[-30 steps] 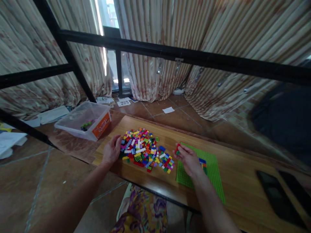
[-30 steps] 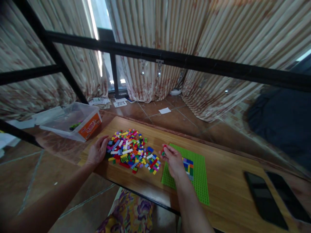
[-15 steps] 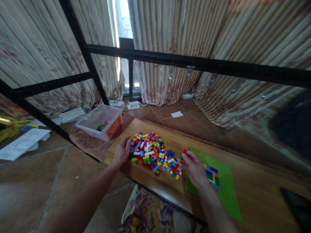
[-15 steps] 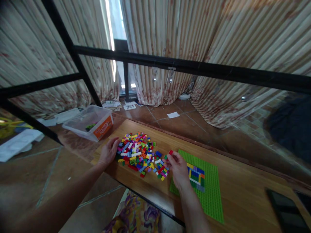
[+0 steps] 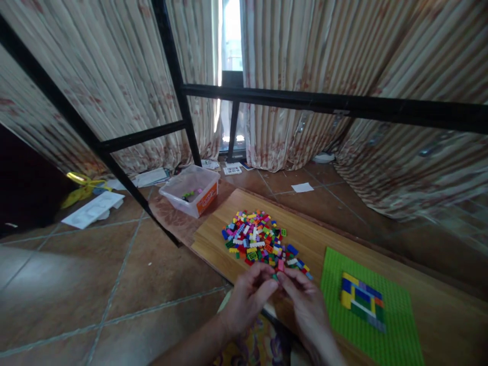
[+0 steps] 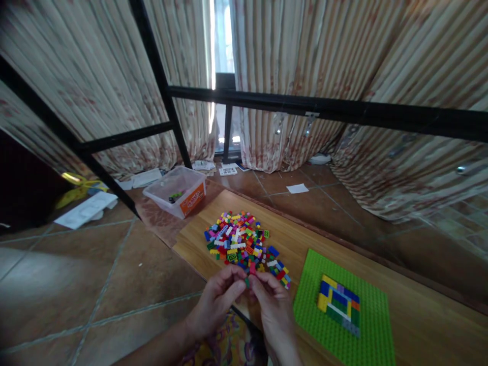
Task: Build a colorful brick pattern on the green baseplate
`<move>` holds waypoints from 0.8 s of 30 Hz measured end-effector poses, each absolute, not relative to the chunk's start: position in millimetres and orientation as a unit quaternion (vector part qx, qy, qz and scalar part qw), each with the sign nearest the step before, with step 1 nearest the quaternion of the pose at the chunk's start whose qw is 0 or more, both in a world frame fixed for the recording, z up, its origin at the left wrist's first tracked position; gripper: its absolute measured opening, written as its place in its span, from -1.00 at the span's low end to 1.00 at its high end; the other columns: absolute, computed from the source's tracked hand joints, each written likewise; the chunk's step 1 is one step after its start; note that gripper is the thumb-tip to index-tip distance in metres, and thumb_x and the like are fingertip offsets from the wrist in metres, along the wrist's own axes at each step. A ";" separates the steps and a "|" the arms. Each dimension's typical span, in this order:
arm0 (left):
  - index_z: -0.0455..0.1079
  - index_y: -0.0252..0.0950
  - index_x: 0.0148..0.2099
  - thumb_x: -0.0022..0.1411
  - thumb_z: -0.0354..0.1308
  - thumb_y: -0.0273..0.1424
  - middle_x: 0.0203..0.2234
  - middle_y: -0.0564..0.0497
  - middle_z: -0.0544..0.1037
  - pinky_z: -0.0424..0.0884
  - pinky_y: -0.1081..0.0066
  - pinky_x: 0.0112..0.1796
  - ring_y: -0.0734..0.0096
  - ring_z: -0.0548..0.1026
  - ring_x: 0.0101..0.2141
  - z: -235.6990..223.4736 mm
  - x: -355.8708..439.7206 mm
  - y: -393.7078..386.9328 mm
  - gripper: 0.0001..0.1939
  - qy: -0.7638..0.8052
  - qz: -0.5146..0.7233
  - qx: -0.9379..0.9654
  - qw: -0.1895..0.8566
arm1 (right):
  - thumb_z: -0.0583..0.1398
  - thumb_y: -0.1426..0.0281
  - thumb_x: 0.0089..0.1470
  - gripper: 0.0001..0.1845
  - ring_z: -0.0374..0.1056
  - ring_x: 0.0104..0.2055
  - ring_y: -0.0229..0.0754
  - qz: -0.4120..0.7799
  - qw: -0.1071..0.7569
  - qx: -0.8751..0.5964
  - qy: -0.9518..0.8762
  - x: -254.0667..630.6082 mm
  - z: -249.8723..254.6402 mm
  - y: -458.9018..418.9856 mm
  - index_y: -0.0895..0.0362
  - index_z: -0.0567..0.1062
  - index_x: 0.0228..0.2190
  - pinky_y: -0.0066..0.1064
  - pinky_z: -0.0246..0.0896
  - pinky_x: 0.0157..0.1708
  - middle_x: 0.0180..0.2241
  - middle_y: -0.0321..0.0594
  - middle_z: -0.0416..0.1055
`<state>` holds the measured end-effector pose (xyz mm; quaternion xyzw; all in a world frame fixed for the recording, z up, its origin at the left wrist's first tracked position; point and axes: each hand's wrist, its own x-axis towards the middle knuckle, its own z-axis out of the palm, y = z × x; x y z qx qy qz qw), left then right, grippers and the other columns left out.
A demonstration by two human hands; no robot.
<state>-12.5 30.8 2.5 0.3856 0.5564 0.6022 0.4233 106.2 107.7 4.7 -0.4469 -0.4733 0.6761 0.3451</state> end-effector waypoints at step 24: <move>0.41 -0.25 -0.26 0.23 0.08 -0.31 -0.46 0.06 0.50 0.34 0.46 -0.39 0.42 0.43 -0.44 -2.6 -52.3 74.9 -0.86 0.656 0.495 0.476 0.315 | 0.24 0.23 -0.03 -0.80 0.43 -0.33 -0.14 0.463 0.367 -0.498 -0.635 103.1 -6.6 137.3 0.07 0.59 -0.40 -0.32 0.27 -0.26 -0.38 -0.23 0.55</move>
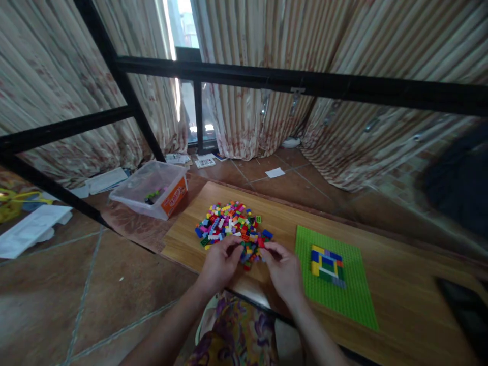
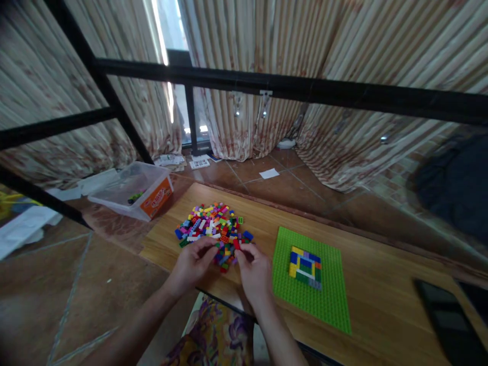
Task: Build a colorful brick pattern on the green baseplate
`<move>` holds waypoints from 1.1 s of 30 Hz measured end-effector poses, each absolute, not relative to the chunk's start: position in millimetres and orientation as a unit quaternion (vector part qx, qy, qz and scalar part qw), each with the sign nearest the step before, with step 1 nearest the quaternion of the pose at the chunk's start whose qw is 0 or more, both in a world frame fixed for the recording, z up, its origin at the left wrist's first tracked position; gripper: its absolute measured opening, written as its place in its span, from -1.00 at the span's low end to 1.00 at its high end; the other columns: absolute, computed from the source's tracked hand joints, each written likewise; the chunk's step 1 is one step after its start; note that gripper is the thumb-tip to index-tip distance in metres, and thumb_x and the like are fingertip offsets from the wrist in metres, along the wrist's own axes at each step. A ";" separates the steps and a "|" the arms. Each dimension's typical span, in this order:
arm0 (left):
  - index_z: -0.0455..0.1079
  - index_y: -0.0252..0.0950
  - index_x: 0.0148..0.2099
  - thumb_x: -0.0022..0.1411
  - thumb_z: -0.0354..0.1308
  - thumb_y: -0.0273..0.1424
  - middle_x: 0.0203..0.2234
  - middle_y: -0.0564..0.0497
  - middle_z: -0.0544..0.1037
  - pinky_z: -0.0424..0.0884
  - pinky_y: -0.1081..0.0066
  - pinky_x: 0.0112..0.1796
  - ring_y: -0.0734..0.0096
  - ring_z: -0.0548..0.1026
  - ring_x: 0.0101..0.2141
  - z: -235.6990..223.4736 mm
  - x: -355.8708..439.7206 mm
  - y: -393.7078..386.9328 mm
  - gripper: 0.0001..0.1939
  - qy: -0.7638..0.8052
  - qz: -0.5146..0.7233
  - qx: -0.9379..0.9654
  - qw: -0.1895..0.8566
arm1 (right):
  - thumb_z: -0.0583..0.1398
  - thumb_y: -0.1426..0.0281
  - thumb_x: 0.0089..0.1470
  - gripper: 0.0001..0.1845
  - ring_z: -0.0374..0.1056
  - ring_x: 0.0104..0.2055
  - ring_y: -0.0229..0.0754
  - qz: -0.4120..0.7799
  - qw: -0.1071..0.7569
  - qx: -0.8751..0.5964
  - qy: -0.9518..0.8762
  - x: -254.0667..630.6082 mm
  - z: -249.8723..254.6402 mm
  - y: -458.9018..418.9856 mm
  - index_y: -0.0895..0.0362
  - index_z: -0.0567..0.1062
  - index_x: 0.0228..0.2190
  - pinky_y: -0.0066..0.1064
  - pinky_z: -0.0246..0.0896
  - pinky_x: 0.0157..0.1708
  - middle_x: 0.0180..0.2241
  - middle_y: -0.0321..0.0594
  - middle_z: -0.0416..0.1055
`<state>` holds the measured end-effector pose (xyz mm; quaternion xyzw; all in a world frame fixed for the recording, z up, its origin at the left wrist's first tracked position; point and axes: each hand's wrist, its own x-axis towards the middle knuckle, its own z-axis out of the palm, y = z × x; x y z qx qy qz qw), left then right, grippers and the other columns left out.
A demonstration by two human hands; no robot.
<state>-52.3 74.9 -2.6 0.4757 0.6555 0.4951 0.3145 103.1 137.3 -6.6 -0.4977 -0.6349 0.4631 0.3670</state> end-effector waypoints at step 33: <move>0.46 -0.26 -0.25 0.18 0.11 -0.33 -0.26 -0.07 0.51 0.33 0.40 -0.27 0.26 0.49 -0.25 7.0 -123.9 103.4 -0.85 0.867 0.117 0.479 0.074 | 0.09 0.26 0.10 -0.71 0.45 -0.22 -0.10 0.343 0.312 -0.469 -0.752 100.6 -20.9 166.4 0.12 0.54 -0.26 -0.26 0.30 -0.16 -0.22 -0.13 0.54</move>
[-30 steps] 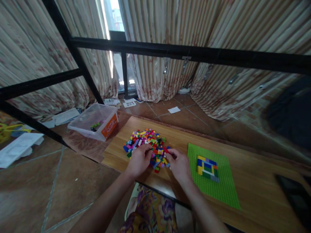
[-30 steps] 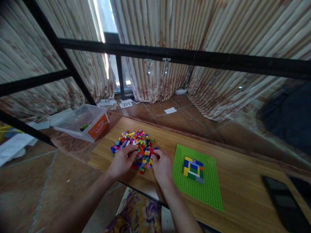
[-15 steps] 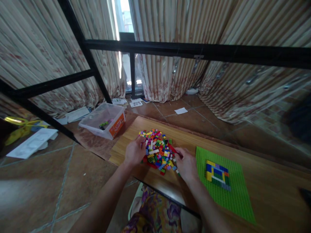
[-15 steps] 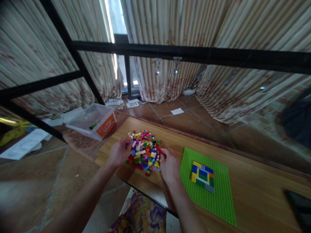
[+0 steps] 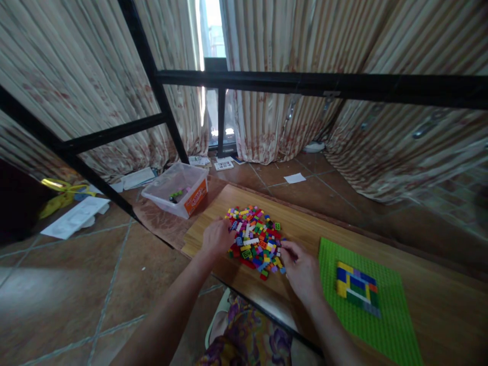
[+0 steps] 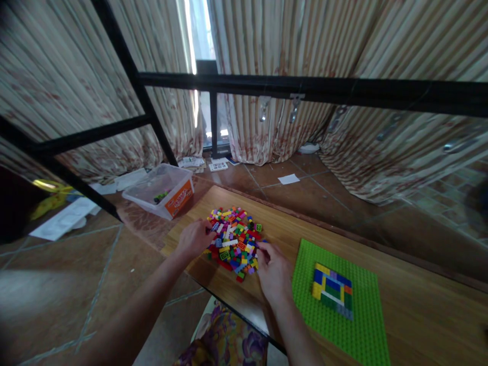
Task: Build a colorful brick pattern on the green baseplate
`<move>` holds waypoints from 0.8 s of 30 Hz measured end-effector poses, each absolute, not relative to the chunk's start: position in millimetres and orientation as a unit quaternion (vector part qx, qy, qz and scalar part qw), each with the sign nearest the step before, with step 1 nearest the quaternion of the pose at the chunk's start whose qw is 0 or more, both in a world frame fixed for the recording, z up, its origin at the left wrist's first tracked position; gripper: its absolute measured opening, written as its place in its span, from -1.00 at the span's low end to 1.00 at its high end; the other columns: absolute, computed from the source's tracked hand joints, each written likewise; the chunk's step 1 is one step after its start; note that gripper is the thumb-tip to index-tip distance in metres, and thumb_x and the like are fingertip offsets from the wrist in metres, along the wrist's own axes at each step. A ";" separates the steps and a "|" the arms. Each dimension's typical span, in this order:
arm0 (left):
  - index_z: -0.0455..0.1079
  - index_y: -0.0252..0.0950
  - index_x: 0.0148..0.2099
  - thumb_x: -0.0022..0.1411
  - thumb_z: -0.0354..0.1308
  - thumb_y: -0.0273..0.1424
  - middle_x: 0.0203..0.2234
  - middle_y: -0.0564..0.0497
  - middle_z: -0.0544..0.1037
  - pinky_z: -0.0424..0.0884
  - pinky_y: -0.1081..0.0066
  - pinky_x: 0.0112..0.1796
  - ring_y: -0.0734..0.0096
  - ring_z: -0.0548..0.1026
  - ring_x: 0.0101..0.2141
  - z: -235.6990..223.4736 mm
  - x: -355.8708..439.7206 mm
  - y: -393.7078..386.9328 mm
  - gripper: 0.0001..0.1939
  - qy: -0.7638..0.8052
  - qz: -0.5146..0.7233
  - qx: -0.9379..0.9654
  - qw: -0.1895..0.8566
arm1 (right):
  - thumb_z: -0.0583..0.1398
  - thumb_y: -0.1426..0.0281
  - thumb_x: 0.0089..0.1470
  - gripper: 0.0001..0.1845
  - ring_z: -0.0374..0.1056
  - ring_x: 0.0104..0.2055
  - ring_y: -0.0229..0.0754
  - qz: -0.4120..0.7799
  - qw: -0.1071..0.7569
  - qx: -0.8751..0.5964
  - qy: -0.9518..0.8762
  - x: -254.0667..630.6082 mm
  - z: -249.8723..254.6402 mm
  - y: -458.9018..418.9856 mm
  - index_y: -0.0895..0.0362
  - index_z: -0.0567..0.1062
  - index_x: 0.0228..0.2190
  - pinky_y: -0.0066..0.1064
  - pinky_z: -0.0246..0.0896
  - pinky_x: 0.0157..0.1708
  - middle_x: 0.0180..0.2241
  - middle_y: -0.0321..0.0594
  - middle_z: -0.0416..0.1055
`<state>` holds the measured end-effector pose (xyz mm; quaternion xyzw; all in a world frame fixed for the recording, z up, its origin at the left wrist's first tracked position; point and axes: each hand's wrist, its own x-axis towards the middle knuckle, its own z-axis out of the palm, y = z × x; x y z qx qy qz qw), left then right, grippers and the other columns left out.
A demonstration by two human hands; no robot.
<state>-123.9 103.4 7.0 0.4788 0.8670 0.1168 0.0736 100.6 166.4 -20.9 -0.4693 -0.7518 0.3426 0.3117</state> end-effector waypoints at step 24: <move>0.30 -0.29 -0.52 0.29 -0.09 -0.27 -0.65 0.10 0.34 0.19 0.49 -0.49 0.49 0.29 -0.56 7.5 37.5 128.2 -0.63 0.594 0.319 0.585 0.451 | 0.13 0.23 0.18 -0.76 0.47 -0.26 -0.16 0.251 0.334 -0.427 -0.802 223.2 -8.6 149.9 0.03 0.57 -0.26 -0.34 0.37 -0.22 -0.29 -0.21 0.56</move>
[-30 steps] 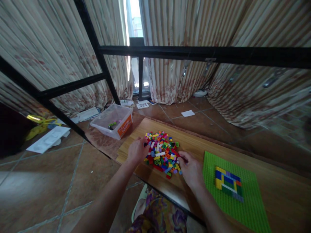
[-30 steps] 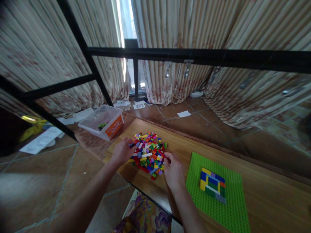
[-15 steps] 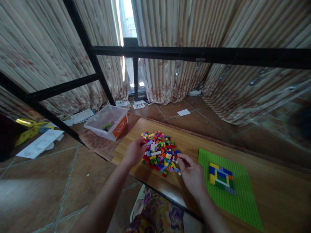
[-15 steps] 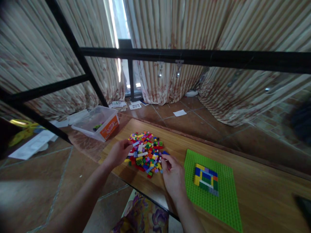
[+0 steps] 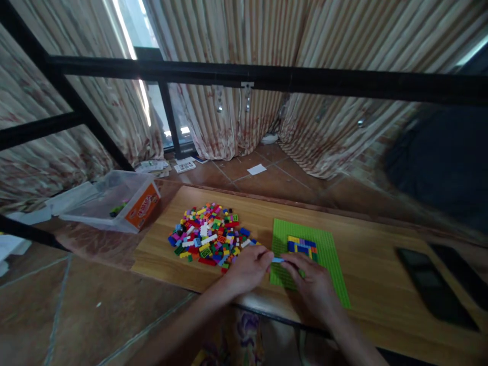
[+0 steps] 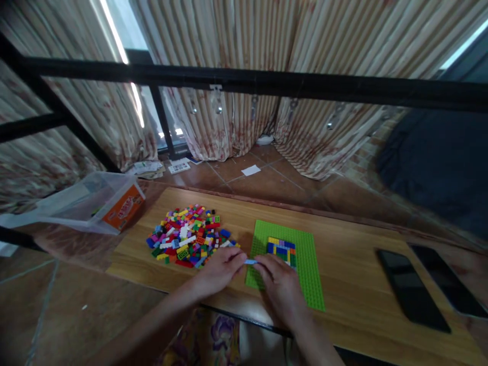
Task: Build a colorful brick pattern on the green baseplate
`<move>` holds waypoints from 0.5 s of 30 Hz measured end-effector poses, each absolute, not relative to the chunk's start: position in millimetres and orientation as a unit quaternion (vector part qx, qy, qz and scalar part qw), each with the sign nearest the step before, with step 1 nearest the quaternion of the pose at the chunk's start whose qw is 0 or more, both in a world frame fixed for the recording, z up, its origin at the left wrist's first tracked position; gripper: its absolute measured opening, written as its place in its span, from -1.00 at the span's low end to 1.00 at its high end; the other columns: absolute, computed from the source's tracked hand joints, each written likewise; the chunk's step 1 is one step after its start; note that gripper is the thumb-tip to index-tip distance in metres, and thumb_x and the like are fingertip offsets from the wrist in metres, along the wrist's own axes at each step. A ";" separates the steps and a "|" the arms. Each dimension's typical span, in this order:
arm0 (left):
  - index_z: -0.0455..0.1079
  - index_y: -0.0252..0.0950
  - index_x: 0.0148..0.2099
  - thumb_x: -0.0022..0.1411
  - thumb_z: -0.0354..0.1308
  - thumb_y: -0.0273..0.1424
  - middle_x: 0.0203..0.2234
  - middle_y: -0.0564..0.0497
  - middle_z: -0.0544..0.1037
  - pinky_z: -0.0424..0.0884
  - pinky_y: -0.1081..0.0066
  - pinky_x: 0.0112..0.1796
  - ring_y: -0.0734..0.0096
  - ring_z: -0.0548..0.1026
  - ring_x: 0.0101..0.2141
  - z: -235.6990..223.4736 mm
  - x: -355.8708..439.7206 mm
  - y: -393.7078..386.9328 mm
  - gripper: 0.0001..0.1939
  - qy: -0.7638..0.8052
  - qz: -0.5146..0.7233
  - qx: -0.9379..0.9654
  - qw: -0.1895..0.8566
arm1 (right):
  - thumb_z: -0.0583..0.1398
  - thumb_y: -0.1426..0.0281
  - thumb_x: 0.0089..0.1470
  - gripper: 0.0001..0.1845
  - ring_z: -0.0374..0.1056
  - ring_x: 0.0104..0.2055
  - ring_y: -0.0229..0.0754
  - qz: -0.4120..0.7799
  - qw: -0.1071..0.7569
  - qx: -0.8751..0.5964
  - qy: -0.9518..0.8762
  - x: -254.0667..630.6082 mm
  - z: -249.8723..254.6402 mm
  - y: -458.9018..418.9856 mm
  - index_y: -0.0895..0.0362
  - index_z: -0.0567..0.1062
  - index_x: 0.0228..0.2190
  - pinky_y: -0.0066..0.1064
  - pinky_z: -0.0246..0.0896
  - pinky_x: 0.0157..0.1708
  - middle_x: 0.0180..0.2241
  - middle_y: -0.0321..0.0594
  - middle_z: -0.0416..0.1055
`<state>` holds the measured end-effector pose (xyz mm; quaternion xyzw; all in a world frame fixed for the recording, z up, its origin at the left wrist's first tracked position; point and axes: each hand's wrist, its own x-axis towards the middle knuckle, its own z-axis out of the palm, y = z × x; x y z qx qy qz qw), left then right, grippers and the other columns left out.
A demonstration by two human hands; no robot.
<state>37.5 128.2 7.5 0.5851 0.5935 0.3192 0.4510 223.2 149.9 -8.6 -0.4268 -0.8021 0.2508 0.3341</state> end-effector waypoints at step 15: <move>0.53 -0.31 -0.10 0.26 -0.02 -0.51 -0.23 -0.02 0.62 0.40 0.44 -0.12 0.37 0.54 -0.21 -11.9 76.9 224.6 -0.69 0.645 0.256 0.644 0.323 | 0.13 0.25 0.07 -0.74 0.42 -0.22 -0.13 0.248 0.286 -0.545 -0.748 278.2 -20.0 241.9 0.07 0.59 -0.38 -0.28 0.25 -0.12 -0.31 -0.23 0.54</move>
